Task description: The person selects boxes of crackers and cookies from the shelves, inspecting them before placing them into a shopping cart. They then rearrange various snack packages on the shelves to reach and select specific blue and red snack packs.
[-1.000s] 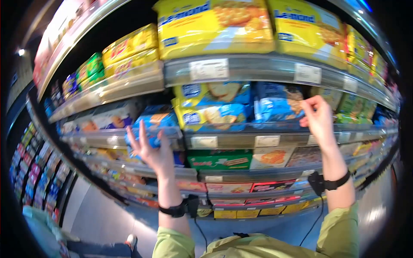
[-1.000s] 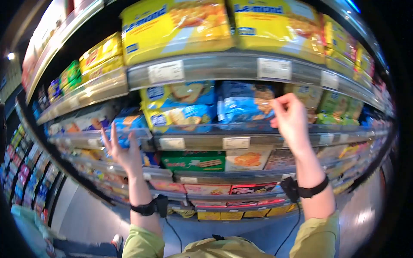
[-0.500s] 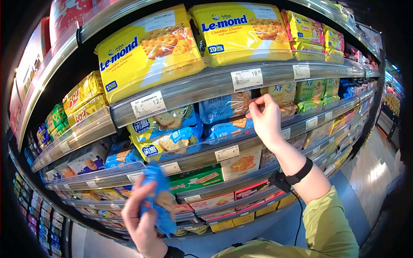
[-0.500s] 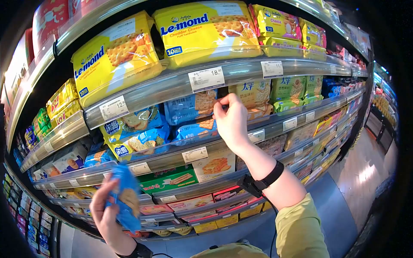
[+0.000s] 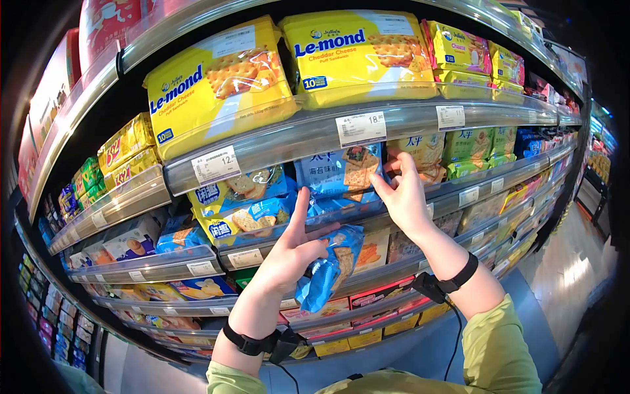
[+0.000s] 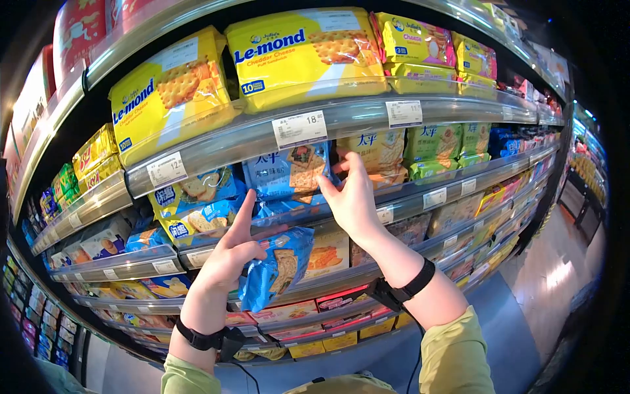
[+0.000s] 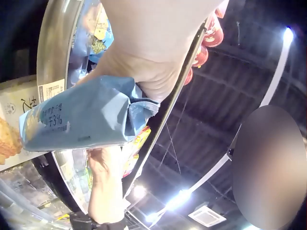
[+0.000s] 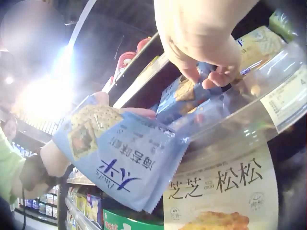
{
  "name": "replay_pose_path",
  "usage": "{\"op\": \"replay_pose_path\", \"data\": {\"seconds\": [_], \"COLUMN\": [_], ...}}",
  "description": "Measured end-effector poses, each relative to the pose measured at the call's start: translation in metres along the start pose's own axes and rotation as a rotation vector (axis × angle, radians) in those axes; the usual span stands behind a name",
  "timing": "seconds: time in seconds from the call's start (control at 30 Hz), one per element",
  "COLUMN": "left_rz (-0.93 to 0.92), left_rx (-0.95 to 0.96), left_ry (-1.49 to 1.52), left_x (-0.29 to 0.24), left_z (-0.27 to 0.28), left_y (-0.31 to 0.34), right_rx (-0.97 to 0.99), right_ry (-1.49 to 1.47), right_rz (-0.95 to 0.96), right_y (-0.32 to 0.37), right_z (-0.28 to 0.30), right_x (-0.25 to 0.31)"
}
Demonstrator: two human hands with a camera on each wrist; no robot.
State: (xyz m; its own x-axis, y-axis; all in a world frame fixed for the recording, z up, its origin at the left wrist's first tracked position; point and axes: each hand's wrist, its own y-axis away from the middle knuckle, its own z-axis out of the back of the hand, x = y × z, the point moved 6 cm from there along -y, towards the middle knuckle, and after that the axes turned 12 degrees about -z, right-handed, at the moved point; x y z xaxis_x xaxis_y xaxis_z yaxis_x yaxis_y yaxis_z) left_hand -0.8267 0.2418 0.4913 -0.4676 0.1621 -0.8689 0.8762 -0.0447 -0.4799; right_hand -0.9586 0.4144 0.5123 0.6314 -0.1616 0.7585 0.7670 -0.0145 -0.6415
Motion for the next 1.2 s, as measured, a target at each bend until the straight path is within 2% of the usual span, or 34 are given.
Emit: {"op": "replay_pose_path", "data": {"seconds": [0.07, 0.13, 0.17, 0.23, 0.33, 0.37, 0.4, 0.7, 0.8, 0.9, 1.0, 1.07, 1.1, 1.2], "left_rz": [0.041, 0.043, 0.047, 0.102, 0.152, 0.153, 0.124, 0.146, 0.132, 0.125, 0.120, 0.119, 0.129, 0.147], "left_rx": [-0.011, -0.012, -0.021, -0.049, -0.064, -0.065, -0.095, -0.158, -0.156, -0.146, -0.148, -0.165, -0.156, -0.145], "left_ry": [-0.037, -0.073, -0.063, -0.057, -0.073, -0.074, -0.058, -0.024, -0.003, 0.000, 0.004, 0.008, 0.013, 0.013], "left_x": [0.004, 0.001, 0.002, 0.001, -0.001, 0.000, -0.001, 0.001, 0.000, 0.000, -0.002, -0.002, 0.001, 0.003], "left_z": [-0.002, -0.006, -0.006, -0.004, -0.010, -0.011, -0.010, -0.011, -0.012, -0.011, -0.013, -0.012, -0.011, -0.008], "left_y": [-0.002, -0.004, -0.004, -0.005, -0.007, -0.007, -0.008, -0.019, -0.019, -0.019, -0.018, -0.019, -0.020, -0.024], "right_rx": [0.040, 0.296, 0.298, 0.144, 0.094, 0.113, 0.073, 0.048, 0.084, 0.143, 0.144, 0.167, 0.126, 0.055], "right_ry": [0.072, 0.066, 0.065, -0.136, -0.096, 0.008, 0.145, 0.091, 0.180, 0.084, 0.109, -0.062, 0.062, 0.068], "right_rz": [0.013, -0.338, -0.342, 0.107, 0.036, -0.023, 0.022, 0.065, 0.005, -0.068, -0.049, -0.307, -0.174, -0.072], "right_y": [-0.003, 0.001, -0.001, -0.007, -0.016, -0.012, -0.010, -0.012, -0.012, -0.012, -0.012, -0.007, -0.014, -0.014], "right_z": [0.004, 0.003, -0.001, -0.004, -0.011, -0.010, -0.013, -0.016, -0.013, -0.010, -0.007, 0.000, -0.006, -0.007], "right_x": [0.001, 0.014, 0.004, 0.004, -0.001, -0.002, -0.005, -0.009, -0.009, -0.007, -0.001, 0.011, -0.007, -0.007]}}
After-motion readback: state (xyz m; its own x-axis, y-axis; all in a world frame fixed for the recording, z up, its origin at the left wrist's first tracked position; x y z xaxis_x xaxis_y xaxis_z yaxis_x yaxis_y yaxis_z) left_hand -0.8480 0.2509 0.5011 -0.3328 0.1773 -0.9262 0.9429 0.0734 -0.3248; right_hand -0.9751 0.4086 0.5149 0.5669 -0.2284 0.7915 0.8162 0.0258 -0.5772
